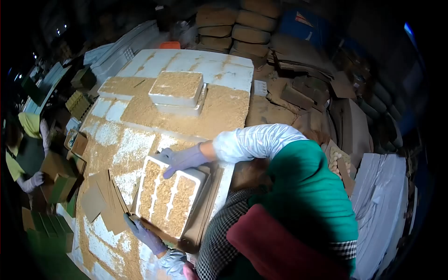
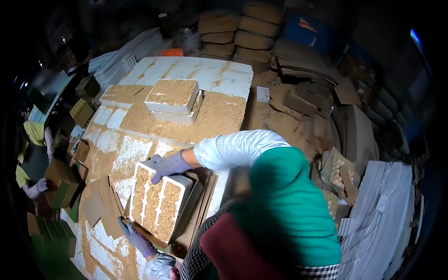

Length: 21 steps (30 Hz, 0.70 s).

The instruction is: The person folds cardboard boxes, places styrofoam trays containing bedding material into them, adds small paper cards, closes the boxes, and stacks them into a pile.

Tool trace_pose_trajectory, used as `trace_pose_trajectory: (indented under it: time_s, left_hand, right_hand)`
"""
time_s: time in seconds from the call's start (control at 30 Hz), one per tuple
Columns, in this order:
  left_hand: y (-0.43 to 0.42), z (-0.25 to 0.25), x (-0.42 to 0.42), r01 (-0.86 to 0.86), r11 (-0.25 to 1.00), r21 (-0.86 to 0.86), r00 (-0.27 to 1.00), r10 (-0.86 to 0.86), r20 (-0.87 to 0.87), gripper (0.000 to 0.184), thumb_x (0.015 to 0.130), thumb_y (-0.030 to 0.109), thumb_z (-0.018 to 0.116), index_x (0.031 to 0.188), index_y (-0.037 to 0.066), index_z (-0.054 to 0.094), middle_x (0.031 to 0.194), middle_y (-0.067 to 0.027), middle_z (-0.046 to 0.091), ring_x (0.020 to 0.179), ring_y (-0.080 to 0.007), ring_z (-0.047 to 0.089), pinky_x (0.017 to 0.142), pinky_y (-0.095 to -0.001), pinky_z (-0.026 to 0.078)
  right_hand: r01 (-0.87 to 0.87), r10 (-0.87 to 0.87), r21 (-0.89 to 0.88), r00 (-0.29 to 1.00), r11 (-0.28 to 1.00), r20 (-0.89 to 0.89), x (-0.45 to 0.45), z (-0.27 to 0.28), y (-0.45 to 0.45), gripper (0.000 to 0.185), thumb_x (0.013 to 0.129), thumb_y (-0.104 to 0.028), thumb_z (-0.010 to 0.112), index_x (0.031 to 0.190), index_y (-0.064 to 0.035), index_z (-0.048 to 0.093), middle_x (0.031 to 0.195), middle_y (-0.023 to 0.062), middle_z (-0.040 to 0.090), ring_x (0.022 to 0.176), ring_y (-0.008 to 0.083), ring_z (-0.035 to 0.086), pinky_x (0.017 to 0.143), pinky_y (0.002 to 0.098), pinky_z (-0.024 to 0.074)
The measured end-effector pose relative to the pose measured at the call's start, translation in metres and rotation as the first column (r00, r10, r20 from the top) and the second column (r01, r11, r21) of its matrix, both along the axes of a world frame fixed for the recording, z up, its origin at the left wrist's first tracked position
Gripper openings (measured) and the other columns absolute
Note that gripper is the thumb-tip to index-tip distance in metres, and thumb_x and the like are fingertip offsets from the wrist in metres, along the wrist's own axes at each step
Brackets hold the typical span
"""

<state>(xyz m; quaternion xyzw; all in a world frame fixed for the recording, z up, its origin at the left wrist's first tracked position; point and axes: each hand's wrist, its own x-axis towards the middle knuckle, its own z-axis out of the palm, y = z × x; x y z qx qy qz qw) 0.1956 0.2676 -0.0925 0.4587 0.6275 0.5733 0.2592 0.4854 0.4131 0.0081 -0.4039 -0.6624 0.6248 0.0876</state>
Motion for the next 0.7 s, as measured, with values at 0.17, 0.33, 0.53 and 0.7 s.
trace_pose_trajectory:
  time_s: [0.17,0.33,0.53,0.7]
  left_hand:
    - [-0.007,0.042,0.024,-0.05,0.993,-0.107,0.986,0.067,0.155,0.047,0.098,0.018,0.043,0.138,-0.007,0.038,0.139,-0.02,0.046,0.127,-0.0273,0.045,0.106,-0.0328,0.033]
    - [0.016,-0.025,-0.071,-0.172,0.947,-0.271,0.985,0.168,-0.037,0.052,0.095,0.032,0.051,0.13,-0.006,0.049,0.132,-0.0199,0.054,0.121,-0.0308,0.052,0.102,-0.0358,0.04]
    - [0.096,-0.097,-0.145,-0.55,0.608,-0.573,0.757,0.073,-0.649,0.101,0.076,0.061,0.063,0.146,0.0,0.026,0.152,-0.0232,0.024,0.142,-0.0393,0.018,0.115,-0.0474,0.015]
    - [0.099,-0.139,-0.15,-0.603,0.529,-0.597,0.668,-0.073,-0.74,0.097,0.075,0.062,0.064,0.143,0.001,0.032,0.143,-0.0225,0.04,0.129,-0.0389,0.04,0.105,-0.0461,0.034]
  right_hand:
    - [-0.375,0.149,0.385,0.852,0.844,0.502,-0.001,-0.039,0.014,0.056,0.082,-0.025,0.062,0.122,0.01,0.045,0.116,0.0308,0.057,0.11,0.0429,0.055,0.097,0.0435,0.0428]
    - [-0.734,0.246,0.322,0.551,0.598,0.798,-0.032,-0.052,-0.002,0.039,0.082,-0.022,0.063,0.105,0.0053,0.049,0.095,0.024,0.064,0.092,0.0361,0.064,0.079,0.044,0.0491]
    - [-0.583,0.266,0.491,0.776,0.647,0.572,-0.028,-0.037,0.0,0.03,0.086,-0.027,0.059,0.105,-0.0037,0.055,0.094,0.0175,0.065,0.086,0.0323,0.065,0.07,0.0413,0.0505]
    - [-0.159,-0.001,0.777,0.98,0.609,0.201,-0.018,-0.004,0.026,0.032,0.083,-0.012,0.066,0.111,-0.0008,0.057,0.102,0.015,0.065,0.093,0.0316,0.065,0.077,0.0369,0.0517]
